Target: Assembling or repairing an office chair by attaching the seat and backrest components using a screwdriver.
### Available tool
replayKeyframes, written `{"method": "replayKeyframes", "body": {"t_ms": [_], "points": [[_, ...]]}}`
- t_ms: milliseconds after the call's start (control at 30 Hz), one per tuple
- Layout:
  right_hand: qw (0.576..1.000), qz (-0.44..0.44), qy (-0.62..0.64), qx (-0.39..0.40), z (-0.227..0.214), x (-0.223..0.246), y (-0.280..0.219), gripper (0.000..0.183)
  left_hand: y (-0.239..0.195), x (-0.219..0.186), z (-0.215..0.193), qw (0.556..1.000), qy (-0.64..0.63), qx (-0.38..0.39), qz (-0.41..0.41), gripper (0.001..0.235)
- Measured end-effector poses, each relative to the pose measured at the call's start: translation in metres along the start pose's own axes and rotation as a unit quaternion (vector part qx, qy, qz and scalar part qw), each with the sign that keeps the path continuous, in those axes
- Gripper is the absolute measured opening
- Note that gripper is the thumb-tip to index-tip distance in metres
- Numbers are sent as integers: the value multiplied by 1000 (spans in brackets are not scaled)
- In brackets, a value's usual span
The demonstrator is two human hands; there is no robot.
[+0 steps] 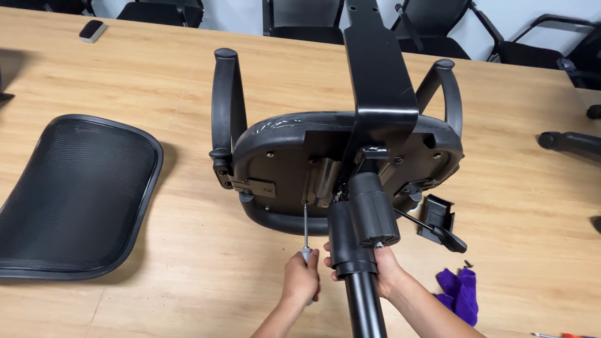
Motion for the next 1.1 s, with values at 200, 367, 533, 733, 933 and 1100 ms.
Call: {"method": "replayKeyframes", "body": {"t_ms": [200, 367, 533, 733, 933, 1100], "points": [[996, -28, -44, -66, -4, 4, -3, 66, -4, -22, -17, 942, 290, -127, 107, 37], [997, -20, -39, -70, 5, 4, -2, 58, -10, -36, -29, 869, 457, -173, 83, 38], [995, -26, -63, -78, 7, 9, -5, 57, 3, -27, -33, 884, 427, -162, 98, 38], [990, -15, -109, -93, -17, 8, 3, 59, -2, -7, -7, 999, 22, 45, 5, 30], [947, -88, -238, -197, -84, 33, 17, 57, -21, -14, -16, 998, 55, 8, 8, 25], [874, -169, -394, -228, -35, 96, -27, 53, -16, -21, -32, 999, 47, 8, 6, 20]]}}
Point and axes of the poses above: each hand's wrist, its own y-axis towards the middle knuckle, its own z-axis out of the palm, x = y × z, the point moved 10 cm from there along y, towards the middle knuckle, and after that the axes turned 1 degree about -x, right-handed, at the moved point
